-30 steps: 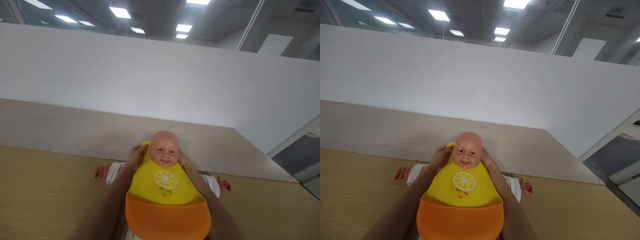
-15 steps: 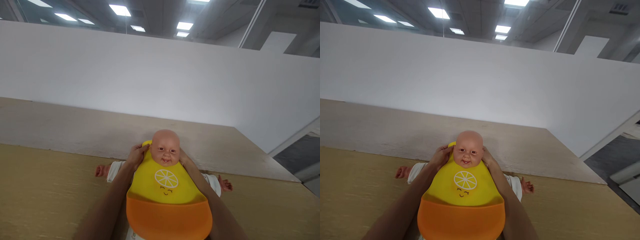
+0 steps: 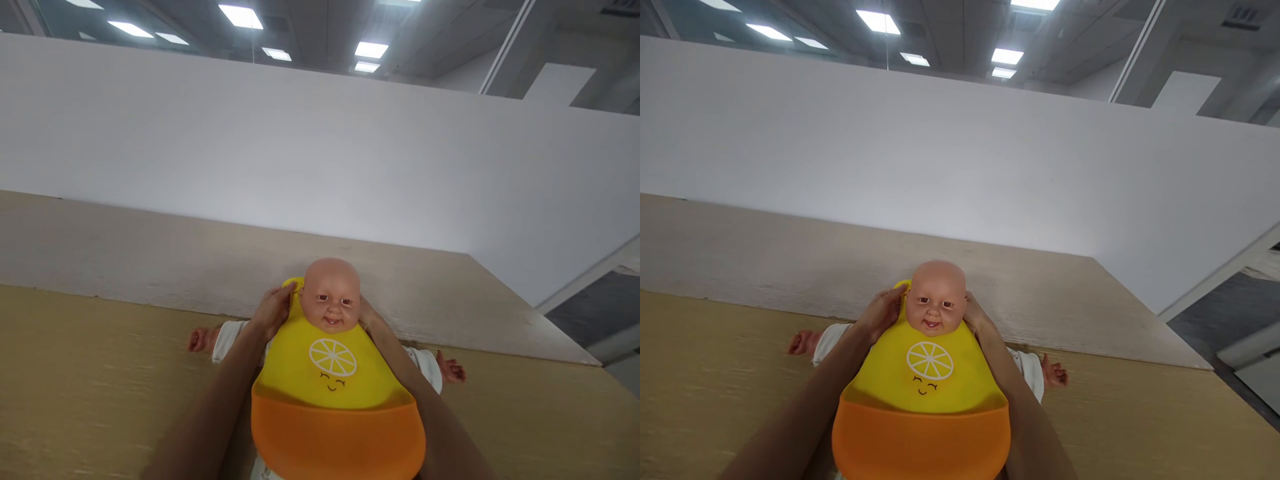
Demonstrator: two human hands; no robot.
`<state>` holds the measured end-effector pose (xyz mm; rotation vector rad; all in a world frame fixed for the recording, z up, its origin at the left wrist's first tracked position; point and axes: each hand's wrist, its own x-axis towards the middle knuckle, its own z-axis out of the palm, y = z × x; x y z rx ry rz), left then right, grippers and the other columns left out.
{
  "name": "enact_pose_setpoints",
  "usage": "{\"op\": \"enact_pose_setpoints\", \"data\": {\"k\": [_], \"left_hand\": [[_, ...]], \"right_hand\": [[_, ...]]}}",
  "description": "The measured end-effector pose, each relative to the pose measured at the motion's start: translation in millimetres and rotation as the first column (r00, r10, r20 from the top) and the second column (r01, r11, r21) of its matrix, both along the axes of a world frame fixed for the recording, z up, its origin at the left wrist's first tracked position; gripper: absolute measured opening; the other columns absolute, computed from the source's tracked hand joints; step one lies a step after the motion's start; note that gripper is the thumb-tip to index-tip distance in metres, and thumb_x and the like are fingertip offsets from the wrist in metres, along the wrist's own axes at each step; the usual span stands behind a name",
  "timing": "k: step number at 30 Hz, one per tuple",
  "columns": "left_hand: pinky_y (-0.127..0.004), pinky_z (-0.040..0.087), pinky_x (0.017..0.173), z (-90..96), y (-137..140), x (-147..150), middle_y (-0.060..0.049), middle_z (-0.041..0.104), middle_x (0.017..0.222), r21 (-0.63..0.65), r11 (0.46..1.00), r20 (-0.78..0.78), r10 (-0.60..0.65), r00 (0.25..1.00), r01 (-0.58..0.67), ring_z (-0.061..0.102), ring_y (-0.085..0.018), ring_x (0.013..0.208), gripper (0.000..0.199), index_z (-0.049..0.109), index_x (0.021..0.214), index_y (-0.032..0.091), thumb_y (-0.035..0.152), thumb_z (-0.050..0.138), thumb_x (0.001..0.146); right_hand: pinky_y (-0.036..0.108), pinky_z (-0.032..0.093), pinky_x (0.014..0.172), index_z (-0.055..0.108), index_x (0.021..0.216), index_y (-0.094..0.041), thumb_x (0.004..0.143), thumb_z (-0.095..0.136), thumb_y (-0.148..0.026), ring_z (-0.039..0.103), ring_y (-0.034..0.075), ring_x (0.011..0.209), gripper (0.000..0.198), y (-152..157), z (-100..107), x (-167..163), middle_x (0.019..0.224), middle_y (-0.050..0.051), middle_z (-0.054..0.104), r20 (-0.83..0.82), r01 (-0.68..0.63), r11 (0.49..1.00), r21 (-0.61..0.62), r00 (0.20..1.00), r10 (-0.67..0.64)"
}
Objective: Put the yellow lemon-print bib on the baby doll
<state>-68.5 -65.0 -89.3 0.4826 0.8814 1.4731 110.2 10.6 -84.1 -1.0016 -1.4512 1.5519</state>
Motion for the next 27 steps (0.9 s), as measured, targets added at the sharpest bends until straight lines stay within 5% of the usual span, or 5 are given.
{"op": "enact_pose_setpoints", "data": {"k": [6, 16, 27], "left_hand": [[-0.025, 0.052, 0.063, -2.2, 2.2, -1.1, -0.009, 0.072, 0.074, -0.016, 0.999, 0.024, 0.038, 0.999, -0.037, 0.067, -0.017, 0.064, 0.016, 0.068, 0.081, 0.011, 0.026, 0.061, 0.08], [-0.022, 0.05, 0.059, -7.0, 7.5, -1.8, -0.005, 0.07, 0.067, 0.044, 0.992, 0.024, 0.116, 0.993, -0.117, 0.064, -0.013, 0.06, 0.01, 0.067, 0.071, 0.011, 0.02, 0.071, 0.066], [-0.022, 0.049, 0.057, -5.3, 5.5, -3.4, -0.001, 0.068, 0.066, 0.032, 0.982, 0.003, 0.187, 0.982, -0.187, 0.061, -0.011, 0.058, 0.027, 0.068, 0.071, 0.013, 0.024, 0.082, 0.05]], "right_hand": [[0.034, 0.043, 0.061, 0.055, 0.055, -0.022, 0.043, 0.072, -0.046, 0.049, 0.021, 0.067, 0.032, -4.7, 6.4, -0.9, 0.063, 0.004, 0.061, 0.005, -0.016, 0.999, -0.034, 1.0, 0.017], [0.037, 0.045, 0.067, 0.055, 0.053, -0.024, 0.051, 0.069, -0.043, 0.052, 0.026, 0.077, 0.024, -7.0, 5.2, -0.8, 0.065, 0.007, 0.062, 0.006, 0.012, 1.0, 0.004, 1.0, -0.012], [0.038, 0.043, 0.069, 0.053, 0.054, -0.026, 0.051, 0.069, -0.04, 0.051, 0.028, 0.082, 0.021, -3.4, 4.6, 2.9, 0.068, 0.008, 0.062, 0.05, -0.017, 1.0, -0.013, 0.999, 0.018]]}}
